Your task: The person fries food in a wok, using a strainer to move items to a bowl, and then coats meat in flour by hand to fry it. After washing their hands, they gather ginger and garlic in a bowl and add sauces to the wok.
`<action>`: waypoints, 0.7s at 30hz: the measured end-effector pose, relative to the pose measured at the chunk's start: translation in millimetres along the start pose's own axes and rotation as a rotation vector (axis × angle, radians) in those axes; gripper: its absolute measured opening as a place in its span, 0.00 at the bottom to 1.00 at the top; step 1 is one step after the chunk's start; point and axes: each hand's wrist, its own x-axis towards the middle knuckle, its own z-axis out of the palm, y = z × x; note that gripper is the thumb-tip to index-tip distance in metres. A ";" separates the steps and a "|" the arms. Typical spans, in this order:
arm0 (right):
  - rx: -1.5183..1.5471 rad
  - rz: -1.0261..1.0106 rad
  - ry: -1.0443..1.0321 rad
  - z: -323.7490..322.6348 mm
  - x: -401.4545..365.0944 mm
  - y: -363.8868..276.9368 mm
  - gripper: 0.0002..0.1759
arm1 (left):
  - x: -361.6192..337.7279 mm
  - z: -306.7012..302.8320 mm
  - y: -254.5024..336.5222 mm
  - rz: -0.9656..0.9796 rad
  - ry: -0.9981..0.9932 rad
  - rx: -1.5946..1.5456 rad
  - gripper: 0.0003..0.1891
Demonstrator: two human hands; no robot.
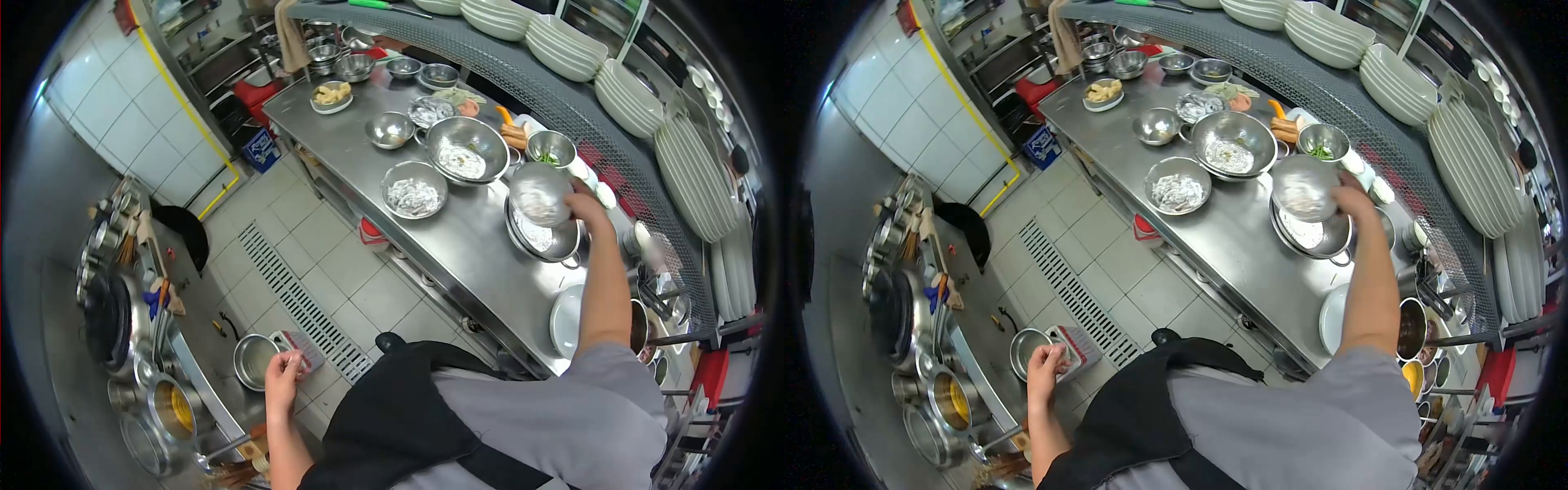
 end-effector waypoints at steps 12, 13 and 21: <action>0.315 0.417 0.560 -136.9 80.9 303.1 0.12 | 26.8 -50.8 -31.6 -0.094 0.145 -0.116 0.09; 0.707 0.592 0.802 -124.9 43.0 249.7 0.15 | 22.2 -48.5 -26.2 -0.150 0.166 -0.081 0.09; -1.156 0.345 0.699 -80.7 58.0 236.5 0.20 | 37.2 -48.5 9.5 -0.096 0.181 0.041 0.09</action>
